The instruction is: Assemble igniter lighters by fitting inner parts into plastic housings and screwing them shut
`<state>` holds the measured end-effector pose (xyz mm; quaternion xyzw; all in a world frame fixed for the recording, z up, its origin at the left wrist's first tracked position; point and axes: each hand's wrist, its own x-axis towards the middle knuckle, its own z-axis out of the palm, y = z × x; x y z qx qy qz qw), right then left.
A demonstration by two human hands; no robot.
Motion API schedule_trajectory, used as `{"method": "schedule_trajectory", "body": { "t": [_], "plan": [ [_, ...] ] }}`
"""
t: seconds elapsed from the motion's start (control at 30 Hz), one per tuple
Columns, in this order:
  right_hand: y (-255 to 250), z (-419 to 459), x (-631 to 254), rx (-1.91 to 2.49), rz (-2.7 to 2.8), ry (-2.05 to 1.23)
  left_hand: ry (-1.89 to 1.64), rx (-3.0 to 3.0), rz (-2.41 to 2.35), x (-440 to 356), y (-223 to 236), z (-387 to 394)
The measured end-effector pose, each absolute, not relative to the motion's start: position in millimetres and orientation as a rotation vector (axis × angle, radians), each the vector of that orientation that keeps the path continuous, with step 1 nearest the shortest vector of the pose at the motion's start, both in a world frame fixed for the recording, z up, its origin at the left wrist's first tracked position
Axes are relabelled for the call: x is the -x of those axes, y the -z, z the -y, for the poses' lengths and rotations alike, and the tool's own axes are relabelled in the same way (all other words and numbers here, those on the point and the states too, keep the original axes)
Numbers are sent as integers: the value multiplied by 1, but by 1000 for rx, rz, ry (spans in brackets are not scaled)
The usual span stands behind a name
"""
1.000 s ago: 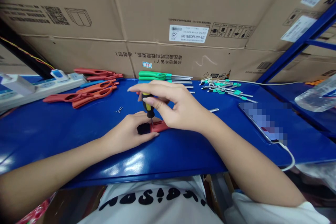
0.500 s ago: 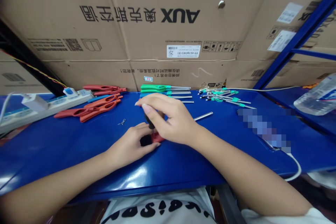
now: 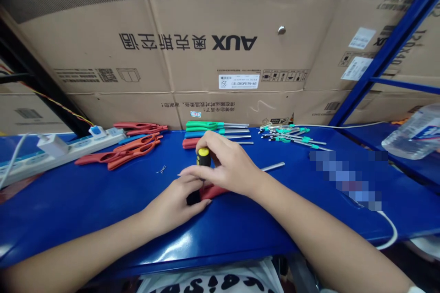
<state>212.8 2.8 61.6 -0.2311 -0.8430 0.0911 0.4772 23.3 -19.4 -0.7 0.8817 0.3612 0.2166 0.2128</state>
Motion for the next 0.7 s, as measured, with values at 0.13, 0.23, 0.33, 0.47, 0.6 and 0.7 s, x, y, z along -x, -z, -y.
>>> {"method": "schedule_trajectory", "body": {
  "t": [0.13, 0.23, 0.33, 0.47, 0.6, 0.7],
  "plan": [
    [-70, 1, -217, 625, 2227, -369, -564, -2440, -1051, -22, -4, 20],
    [-73, 7, -214, 725, 2249, -358, -568, -2433, -1048, -23, -2, 20],
    [-69, 13, -207, 815, 2177, -213, -607, -2422, -1020, -24, 1, 20],
    [-70, 15, -208, 817, 2140, -238, -562, -2416, -1058, -20, -6, 20],
    [-83, 1, -240, 842, 1901, -94, -305, -2550, -1210, -7, -21, 21],
    [-88, -19, -280, 1027, 1849, 287, -151, -2617, -1286, -2, -25, 24]
  ]
}}
